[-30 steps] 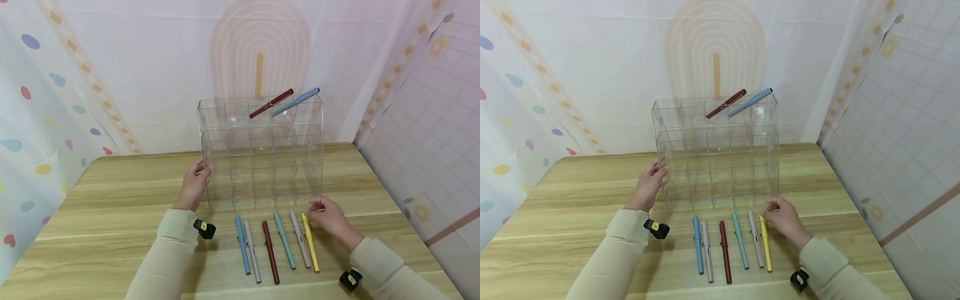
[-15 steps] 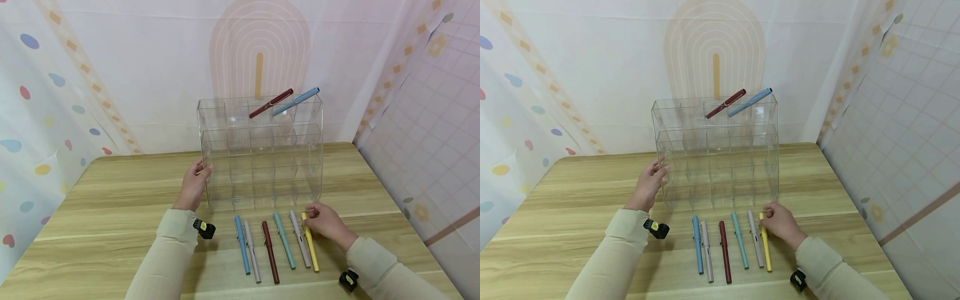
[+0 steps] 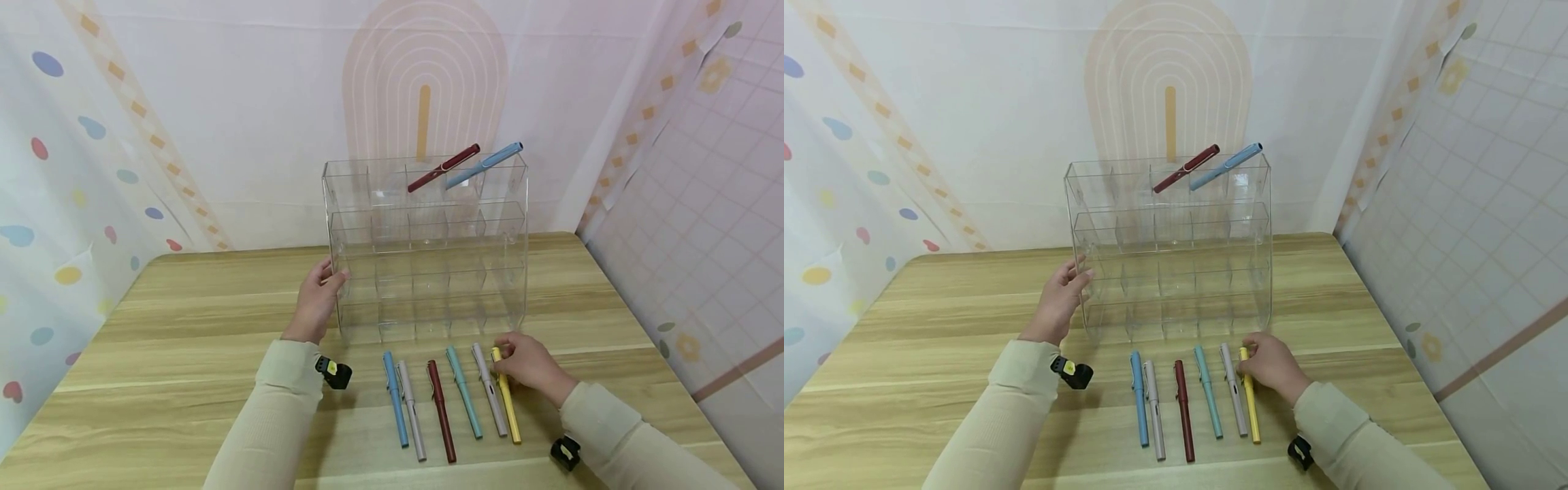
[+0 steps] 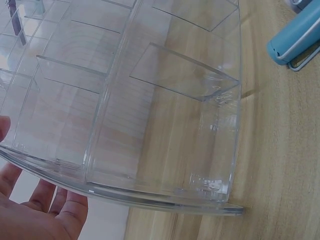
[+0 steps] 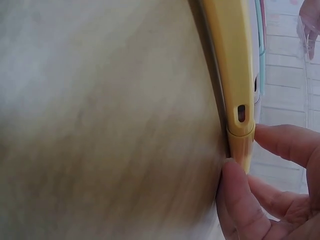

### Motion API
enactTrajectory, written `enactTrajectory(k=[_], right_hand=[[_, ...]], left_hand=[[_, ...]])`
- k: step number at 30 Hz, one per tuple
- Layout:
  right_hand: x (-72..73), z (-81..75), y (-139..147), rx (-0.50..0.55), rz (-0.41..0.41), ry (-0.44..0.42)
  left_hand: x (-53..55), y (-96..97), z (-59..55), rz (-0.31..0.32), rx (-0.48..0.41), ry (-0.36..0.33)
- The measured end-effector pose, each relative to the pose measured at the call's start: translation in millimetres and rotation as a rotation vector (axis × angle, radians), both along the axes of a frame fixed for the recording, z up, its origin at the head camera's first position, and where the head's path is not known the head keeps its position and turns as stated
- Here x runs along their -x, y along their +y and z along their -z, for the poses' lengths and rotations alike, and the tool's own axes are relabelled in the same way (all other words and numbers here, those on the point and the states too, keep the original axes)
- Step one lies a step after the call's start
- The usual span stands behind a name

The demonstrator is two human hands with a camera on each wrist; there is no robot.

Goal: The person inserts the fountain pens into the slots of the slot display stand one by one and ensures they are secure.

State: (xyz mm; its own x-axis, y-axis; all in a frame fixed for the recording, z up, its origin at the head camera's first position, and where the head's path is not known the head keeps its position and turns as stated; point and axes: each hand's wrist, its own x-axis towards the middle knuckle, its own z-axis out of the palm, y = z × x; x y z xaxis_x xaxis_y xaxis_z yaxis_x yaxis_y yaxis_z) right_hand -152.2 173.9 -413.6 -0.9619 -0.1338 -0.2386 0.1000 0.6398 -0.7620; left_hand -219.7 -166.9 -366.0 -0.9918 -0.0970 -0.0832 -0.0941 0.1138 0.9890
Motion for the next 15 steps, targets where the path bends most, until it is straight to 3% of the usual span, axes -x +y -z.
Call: enactTrajectory(k=[15], right_hand=[[-0.6, -9.3, -6.6, -0.062, -0.004, -0.023]], left_hand=[[0.2, 0.9, -0.2, -0.007, 0.004, -0.006]])
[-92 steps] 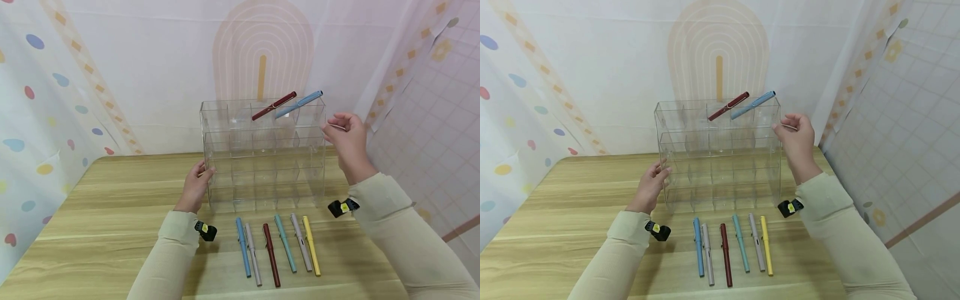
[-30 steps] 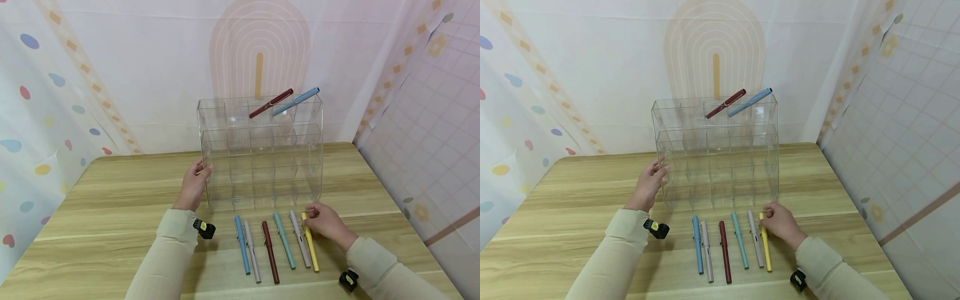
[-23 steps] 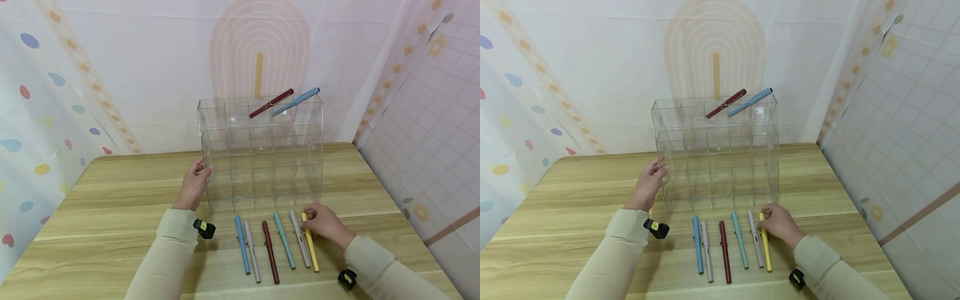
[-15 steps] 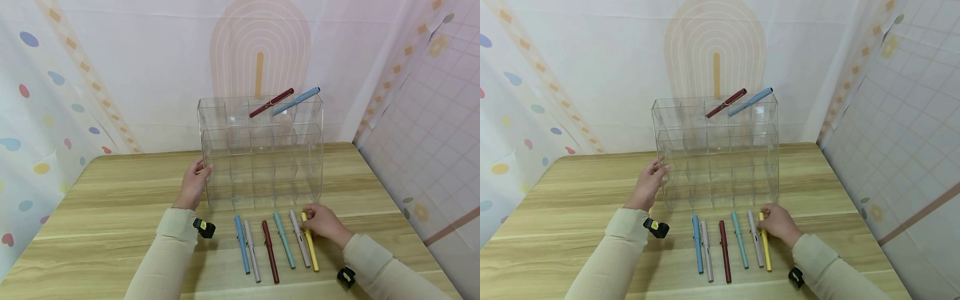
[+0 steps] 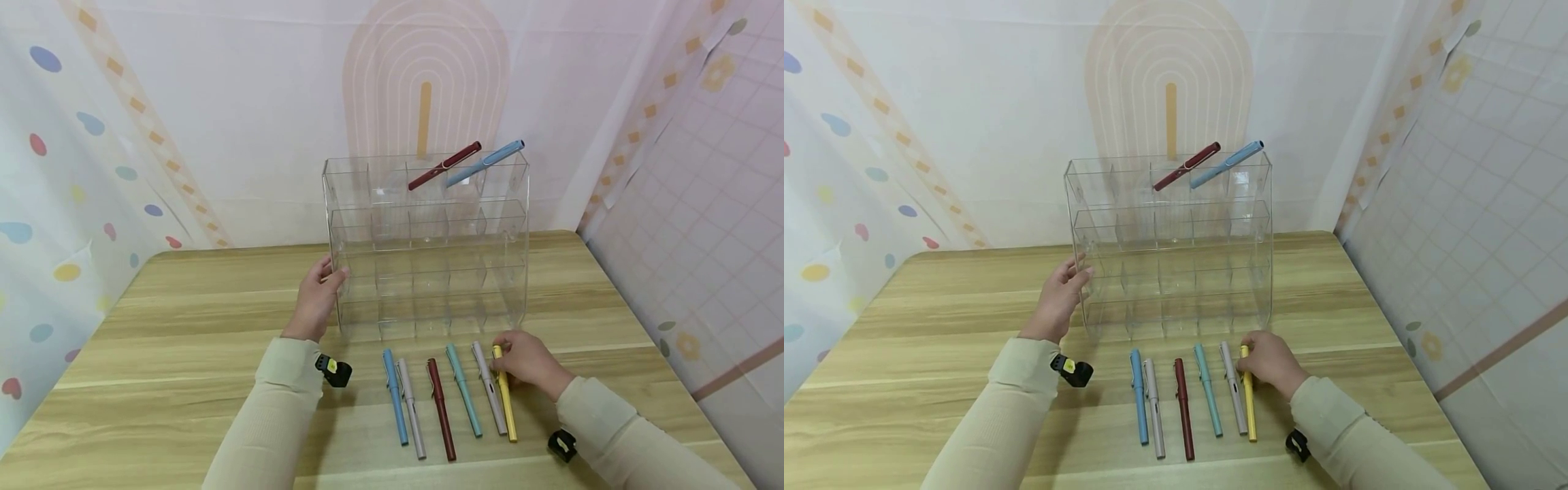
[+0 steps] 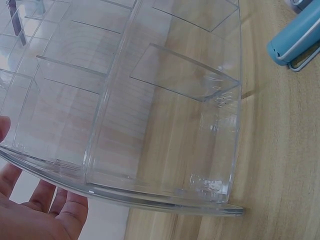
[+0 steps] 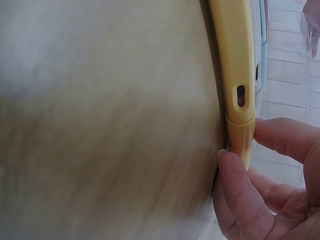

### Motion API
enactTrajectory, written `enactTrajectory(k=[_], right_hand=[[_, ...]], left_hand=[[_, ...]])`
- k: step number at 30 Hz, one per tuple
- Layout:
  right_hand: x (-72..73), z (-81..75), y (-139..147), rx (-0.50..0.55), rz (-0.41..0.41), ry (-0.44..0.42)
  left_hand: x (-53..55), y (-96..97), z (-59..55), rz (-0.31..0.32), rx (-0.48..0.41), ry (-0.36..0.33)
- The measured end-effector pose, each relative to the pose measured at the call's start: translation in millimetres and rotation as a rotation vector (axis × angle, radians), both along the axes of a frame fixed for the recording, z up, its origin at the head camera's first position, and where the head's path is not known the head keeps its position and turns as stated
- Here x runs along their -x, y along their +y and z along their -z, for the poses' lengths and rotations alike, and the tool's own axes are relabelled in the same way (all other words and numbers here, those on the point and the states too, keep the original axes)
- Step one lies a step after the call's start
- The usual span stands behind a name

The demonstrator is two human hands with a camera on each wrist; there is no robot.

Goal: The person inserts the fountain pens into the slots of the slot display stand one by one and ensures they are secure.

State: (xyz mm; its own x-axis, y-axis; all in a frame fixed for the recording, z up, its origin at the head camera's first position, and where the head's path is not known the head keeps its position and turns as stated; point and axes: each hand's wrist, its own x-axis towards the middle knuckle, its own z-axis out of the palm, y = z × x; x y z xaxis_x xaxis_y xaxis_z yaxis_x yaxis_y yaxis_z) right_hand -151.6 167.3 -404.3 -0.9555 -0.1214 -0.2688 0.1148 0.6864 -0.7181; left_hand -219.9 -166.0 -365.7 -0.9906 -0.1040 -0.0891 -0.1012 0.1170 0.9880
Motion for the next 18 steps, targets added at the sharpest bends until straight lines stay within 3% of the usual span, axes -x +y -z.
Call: enactTrajectory(k=[18], right_hand=[[2.8, 1.3, 9.2, 0.057, 0.023, -0.060]], left_hand=[[-1.3, 0.2, -1.7, 0.002, 0.004, 0.013]])
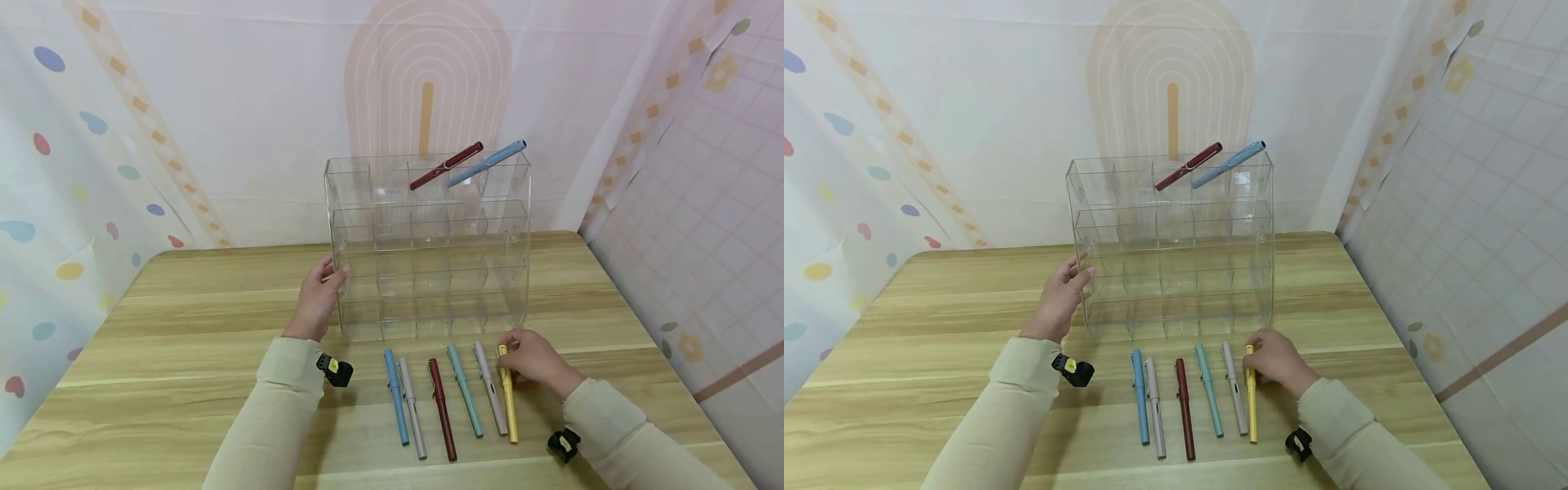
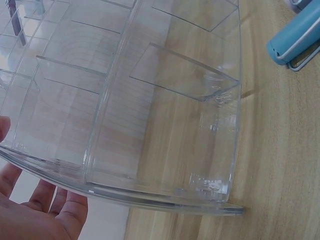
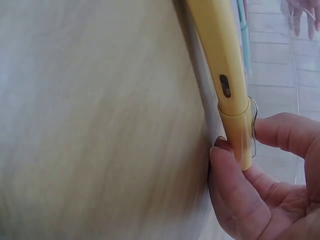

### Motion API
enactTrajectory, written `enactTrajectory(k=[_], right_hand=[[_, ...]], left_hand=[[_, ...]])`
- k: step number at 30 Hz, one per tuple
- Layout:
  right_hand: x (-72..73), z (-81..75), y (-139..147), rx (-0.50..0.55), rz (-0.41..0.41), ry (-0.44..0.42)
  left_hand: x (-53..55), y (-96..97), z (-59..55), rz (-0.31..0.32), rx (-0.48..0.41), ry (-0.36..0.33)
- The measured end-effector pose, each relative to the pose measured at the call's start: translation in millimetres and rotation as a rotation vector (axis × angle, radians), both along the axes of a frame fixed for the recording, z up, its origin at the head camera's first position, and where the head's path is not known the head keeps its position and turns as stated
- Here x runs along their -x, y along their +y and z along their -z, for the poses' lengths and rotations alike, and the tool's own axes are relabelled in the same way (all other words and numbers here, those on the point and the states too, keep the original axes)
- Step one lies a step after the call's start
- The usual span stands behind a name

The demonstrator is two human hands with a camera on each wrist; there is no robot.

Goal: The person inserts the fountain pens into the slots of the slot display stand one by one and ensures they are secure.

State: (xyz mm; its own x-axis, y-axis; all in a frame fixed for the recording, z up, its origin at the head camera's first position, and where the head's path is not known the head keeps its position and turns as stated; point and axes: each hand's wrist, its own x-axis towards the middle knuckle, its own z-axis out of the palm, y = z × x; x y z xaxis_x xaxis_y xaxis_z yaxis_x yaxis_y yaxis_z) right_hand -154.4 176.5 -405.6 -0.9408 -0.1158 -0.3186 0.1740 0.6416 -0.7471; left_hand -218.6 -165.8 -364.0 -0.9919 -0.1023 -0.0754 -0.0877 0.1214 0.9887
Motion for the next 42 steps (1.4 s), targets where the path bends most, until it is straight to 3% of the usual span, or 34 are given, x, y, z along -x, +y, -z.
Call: enactTrajectory(k=[4, 17, 31, 42], right_hand=[[-0.9, 0.4, 3.0, 0.035, 0.017, -0.004], [-3.9, -5.9, 14.5, 0.164, 0.094, 0.013], [1.2, -41.0, 34.4, 0.307, 0.140, 0.079], [13.3, -65.3, 36.8, 0.456, 0.176, 0.161]], left_hand=[[-0.3, 1.7, -1.5, -0.005, 0.011, 0.020], [4.2, 1.8, 0.3, 0.008, -0.017, -0.007], [2.7, 2.2, 2.8, -0.008, -0.038, -0.004], [-1.8, 2.3, -2.6, -0.014, -0.038, 0.004]])
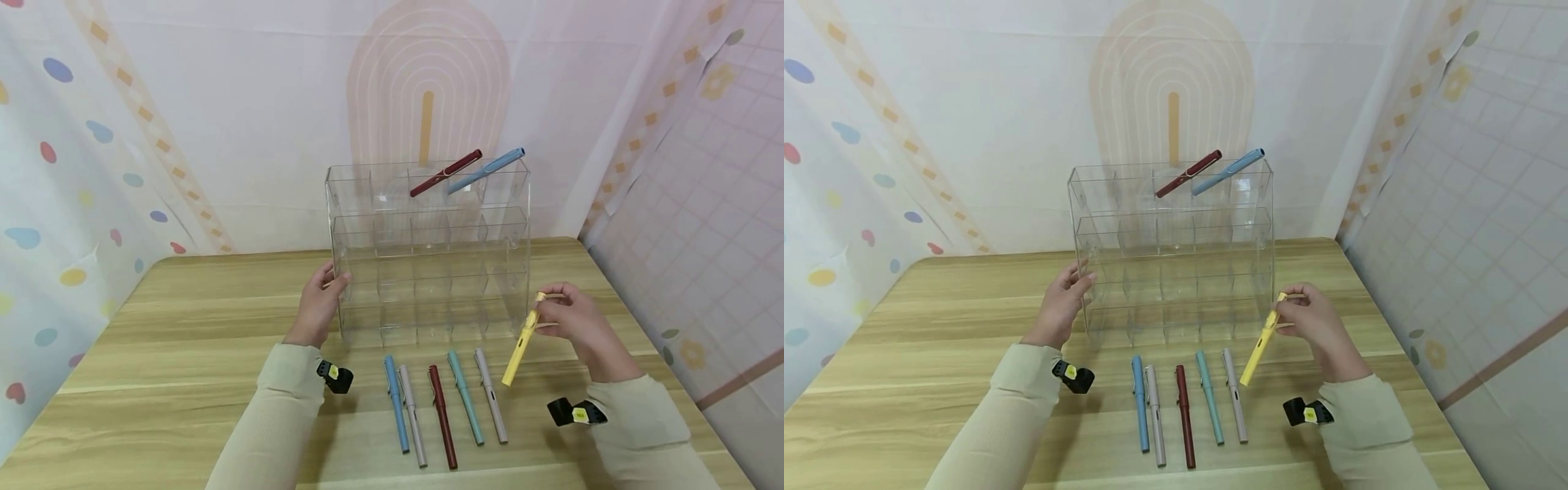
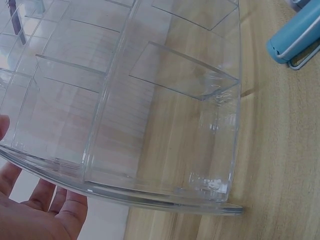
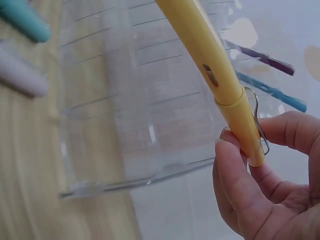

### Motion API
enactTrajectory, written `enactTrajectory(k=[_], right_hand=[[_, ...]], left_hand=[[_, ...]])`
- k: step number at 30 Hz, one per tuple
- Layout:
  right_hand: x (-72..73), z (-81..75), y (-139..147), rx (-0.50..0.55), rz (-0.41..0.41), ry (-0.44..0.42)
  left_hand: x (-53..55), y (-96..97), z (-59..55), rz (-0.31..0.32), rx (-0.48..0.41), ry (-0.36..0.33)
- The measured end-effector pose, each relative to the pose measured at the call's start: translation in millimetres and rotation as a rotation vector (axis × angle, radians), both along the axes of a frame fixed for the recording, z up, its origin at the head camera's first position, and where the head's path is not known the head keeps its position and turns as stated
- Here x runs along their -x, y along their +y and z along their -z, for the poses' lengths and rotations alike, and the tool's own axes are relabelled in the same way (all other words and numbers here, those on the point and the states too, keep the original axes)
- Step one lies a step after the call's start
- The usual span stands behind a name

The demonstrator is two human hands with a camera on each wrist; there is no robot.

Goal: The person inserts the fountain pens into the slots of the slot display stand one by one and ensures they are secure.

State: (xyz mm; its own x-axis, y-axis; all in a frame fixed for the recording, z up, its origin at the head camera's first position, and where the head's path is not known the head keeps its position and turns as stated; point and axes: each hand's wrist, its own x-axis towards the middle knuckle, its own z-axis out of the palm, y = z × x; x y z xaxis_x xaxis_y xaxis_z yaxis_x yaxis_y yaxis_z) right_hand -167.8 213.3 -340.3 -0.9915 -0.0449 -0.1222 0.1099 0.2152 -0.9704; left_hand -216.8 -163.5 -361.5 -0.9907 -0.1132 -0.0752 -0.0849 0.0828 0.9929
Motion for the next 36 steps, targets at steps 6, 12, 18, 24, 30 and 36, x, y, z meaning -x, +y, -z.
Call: enactTrajectory(k=[6, 12, 18, 24, 30, 36], right_hand=[[2.9, -11.4, -5.8, 0.082, 0.045, 0.033], [5.6, -19.4, -11.9, 0.172, 0.102, 0.067], [10.9, -30.4, -19.3, 0.288, 0.160, 0.113], [17.2, -44.3, -29.5, 0.355, 0.235, 0.169], [23.8, -54.9, -39.0, 0.415, 0.299, 0.190], [31.4, -63.1, -48.5, 0.496, 0.361, 0.227]], left_hand=[[-1.0, -0.2, -1.2, 0.000, 0.005, -0.009], [-1.3, -1.1, 0.2, 0.001, 0.020, -0.012], [-0.6, -1.4, 1.3, -0.002, 0.023, -0.013], [-0.8, -1.0, 1.0, -0.002, 0.022, -0.017], [-0.6, -0.8, 1.1, -0.002, 0.018, -0.011], [-0.2, -1.0, 1.8, -0.002, 0.017, -0.006]])
